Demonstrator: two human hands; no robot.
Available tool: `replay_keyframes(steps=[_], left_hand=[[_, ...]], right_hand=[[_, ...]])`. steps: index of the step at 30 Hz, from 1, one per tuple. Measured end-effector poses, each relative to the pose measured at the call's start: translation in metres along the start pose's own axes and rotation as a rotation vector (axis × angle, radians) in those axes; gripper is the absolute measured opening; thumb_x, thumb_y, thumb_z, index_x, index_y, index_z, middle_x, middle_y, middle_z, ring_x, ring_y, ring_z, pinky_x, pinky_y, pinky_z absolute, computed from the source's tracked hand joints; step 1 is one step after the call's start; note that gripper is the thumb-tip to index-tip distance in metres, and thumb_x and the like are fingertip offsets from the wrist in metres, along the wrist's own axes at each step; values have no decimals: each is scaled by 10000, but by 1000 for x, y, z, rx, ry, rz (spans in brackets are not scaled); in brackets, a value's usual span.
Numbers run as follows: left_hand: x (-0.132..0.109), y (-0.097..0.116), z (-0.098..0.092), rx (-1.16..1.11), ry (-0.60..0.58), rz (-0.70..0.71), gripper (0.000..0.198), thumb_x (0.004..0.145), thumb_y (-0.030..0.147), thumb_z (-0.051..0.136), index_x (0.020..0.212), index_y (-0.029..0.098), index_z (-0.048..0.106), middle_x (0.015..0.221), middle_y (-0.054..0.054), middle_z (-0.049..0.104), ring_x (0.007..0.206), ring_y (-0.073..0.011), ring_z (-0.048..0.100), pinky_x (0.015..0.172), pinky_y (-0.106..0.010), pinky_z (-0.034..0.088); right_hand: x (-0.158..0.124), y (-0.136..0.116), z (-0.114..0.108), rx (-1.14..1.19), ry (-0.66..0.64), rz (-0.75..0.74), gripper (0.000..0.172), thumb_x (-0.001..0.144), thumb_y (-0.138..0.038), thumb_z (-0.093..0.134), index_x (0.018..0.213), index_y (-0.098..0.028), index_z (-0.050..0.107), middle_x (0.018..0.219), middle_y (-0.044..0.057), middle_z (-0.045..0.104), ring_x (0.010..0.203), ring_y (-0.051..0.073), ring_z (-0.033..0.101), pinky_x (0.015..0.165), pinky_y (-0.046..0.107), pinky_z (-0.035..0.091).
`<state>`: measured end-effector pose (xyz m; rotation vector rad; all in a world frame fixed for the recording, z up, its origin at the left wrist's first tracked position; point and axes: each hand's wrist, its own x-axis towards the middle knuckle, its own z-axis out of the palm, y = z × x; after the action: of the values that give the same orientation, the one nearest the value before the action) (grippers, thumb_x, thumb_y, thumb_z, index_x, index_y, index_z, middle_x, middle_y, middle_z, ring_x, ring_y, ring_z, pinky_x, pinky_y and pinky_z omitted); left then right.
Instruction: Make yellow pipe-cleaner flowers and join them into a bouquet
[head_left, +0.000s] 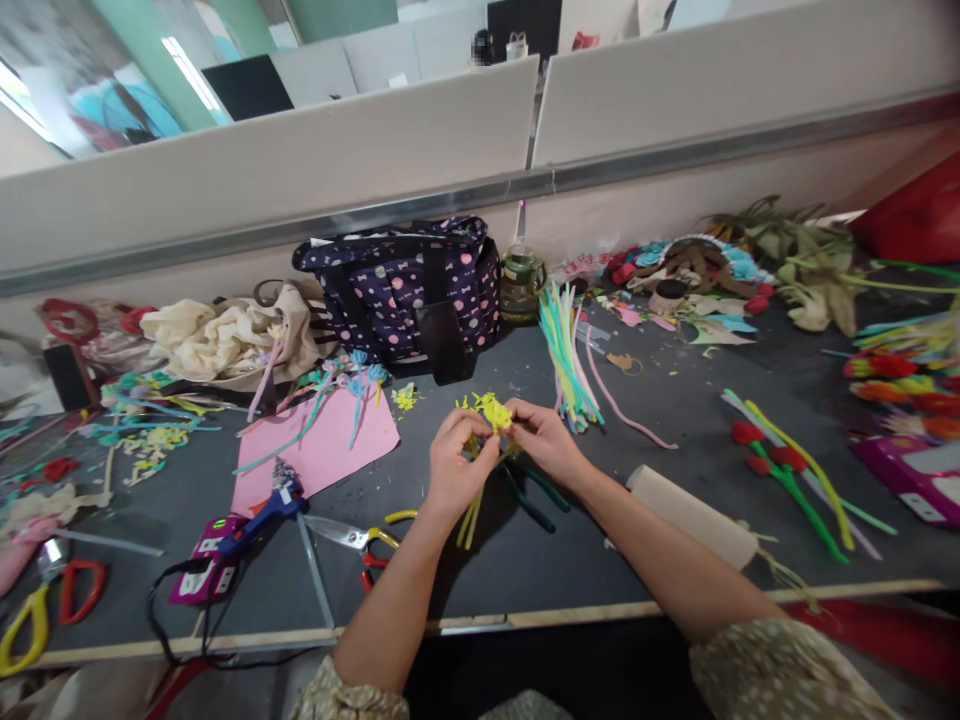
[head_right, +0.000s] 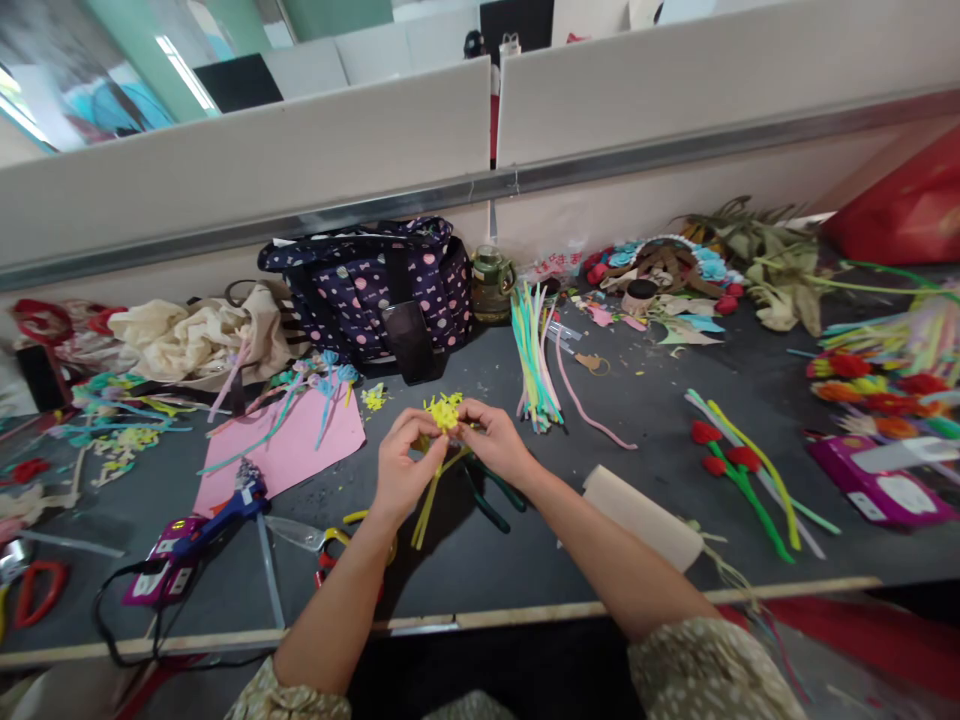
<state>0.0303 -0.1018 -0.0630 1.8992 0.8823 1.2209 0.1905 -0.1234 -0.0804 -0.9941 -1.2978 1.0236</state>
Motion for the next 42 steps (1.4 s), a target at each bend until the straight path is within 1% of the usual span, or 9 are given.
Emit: replay_keyframes(steps=[6, 8, 11, 17, 24, 27, 34, 38, 42], left_hand=[[7, -12, -3, -790, 98, -598, 266, 826, 410, 622, 885, 153, 658, 819, -46, 652, 682, -138, 613, 654, -274, 505], [9, -22, -3, -935, 128, -757, 239, 795, 340, 665, 897, 124, 662, 842, -62, 683, 683, -126, 634, 634, -245, 512], [8, -34, 1, -1032, 52, -902, 226, 767, 219, 695, 955, 104, 647, 828, -70, 700, 683, -129, 656, 641, -244, 538], [1, -33, 14, -1000, -182, -983, 315, 715, 143, 734, 1000, 117, 604, 757, -44, 673, 589, -128, 643, 527, -230, 545], [-1, -18, 17, -868, -488, -992, 319, 647, 322, 817, 746, 97, 613, 614, -36, 623, 444, -110, 576, 422, -221, 491], [-2, -15, 19, -856, -385, -962, 379, 617, 397, 835, 731, 100, 628, 605, -28, 621, 464, -98, 565, 447, -217, 490], [-1, -15, 19, -820, -100, -731, 380, 557, 397, 863, 622, 118, 614, 538, 30, 540, 460, -60, 472, 455, -199, 413], [-1, -13, 15, -885, -168, -835, 431, 541, 465, 859, 661, 103, 659, 595, -22, 607, 470, -76, 498, 443, -209, 387], [1, -8, 12, -928, -259, -973, 410, 510, 384, 886, 701, 75, 694, 598, -40, 620, 490, -70, 518, 462, -188, 379]], right_hand=[[-1, 8, -3, 218, -8, 64, 289, 777, -454, 725, 810, -170, 682, 794, 28, 613, 727, 155, 540, 679, 266, 446], [-1, 8, -1, 291, 4, 81, 306, 744, -466, 755, 826, -176, 697, 802, 33, 632, 735, 159, 555, 688, 273, 466], [-2, 7, 1, 401, 37, 132, 311, 699, -458, 798, 816, -187, 701, 766, 20, 635, 688, 141, 557, 666, 264, 484], [-4, 4, 0, 469, 96, 172, 331, 654, -458, 833, 788, -190, 693, 715, 3, 608, 606, 114, 534, 547, 229, 473], [-1, -1, -6, 379, 159, 55, 300, 673, -462, 817, 750, -209, 676, 716, -4, 597, 648, 130, 536, 598, 252, 464], [0, -2, -7, 334, 135, 38, 269, 713, -436, 794, 749, -201, 668, 738, -5, 578, 658, 128, 524, 626, 257, 452], [2, 0, -8, 141, 111, -5, 305, 760, -471, 737, 728, -185, 635, 748, 6, 539, 724, 158, 502, 697, 281, 432], [1, 1, -6, 140, 62, 19, 287, 786, -459, 714, 742, -187, 635, 736, 5, 519, 700, 152, 481, 653, 274, 422], [0, 2, -4, 170, 14, 12, 283, 787, -438, 718, 705, -179, 637, 733, -1, 525, 696, 141, 485, 656, 264, 417]])
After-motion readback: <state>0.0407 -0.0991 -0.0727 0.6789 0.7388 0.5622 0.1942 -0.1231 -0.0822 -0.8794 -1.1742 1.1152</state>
